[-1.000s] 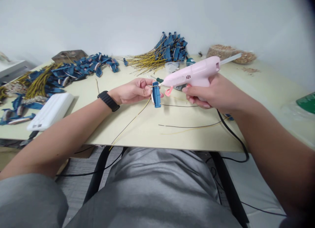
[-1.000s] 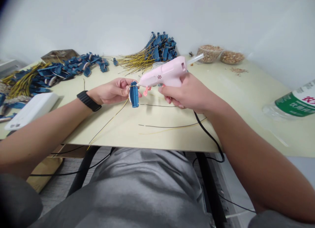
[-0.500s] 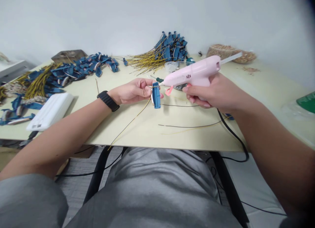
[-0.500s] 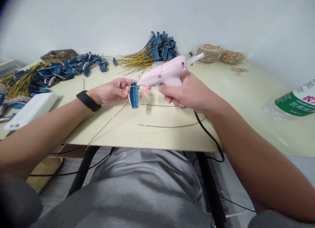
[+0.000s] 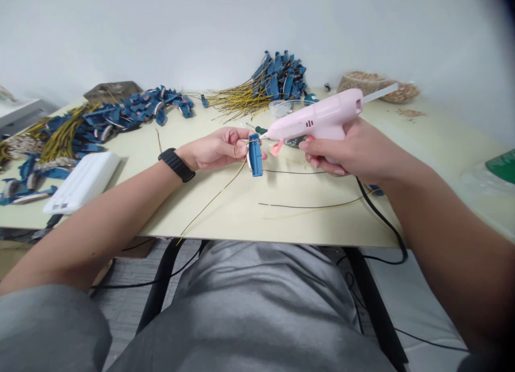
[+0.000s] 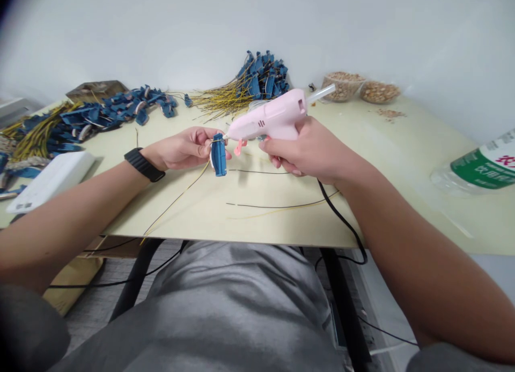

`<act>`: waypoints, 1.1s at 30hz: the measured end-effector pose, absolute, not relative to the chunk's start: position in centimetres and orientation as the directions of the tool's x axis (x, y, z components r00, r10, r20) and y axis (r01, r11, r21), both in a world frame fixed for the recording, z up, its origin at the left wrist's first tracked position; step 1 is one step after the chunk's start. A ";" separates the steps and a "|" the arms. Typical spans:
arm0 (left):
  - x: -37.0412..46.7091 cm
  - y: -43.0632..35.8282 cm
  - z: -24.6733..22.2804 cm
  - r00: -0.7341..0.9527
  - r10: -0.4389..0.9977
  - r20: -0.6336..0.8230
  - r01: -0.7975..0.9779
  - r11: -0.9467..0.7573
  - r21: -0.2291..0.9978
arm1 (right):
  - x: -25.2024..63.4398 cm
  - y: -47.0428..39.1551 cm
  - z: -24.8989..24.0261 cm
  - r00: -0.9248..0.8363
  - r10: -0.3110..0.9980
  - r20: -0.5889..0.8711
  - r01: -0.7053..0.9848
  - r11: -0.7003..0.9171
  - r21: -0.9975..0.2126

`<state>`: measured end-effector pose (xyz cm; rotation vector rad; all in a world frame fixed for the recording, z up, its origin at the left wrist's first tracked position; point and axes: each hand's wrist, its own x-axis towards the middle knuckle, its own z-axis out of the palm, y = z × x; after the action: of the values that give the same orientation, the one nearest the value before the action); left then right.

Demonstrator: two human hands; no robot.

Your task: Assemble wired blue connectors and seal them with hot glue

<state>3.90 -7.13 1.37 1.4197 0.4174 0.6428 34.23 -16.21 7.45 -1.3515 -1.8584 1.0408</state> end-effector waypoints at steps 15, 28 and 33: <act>3.9 -7.1 1.2 0.754 0.647 0.115 -0.173 0.027 0.984 | 34.1 -17.0 8.2 -0.308 0.952 -0.002 0.505 0.162 -0.848; 3.8 -7.0 1.3 0.754 0.648 0.113 -0.141 -0.008 0.990 | 34.5 -17.5 8.5 -0.309 0.949 -0.062 0.600 0.144 -0.787; 3.7 -7.0 1.4 0.738 0.667 0.098 -0.123 -0.010 0.992 | 34.6 -17.6 8.5 -0.314 0.948 -0.063 0.618 0.154 -0.771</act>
<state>3.73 -6.97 1.38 1.4571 0.4741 0.6630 34.61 -17.56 8.52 -1.4880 -1.9970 0.9993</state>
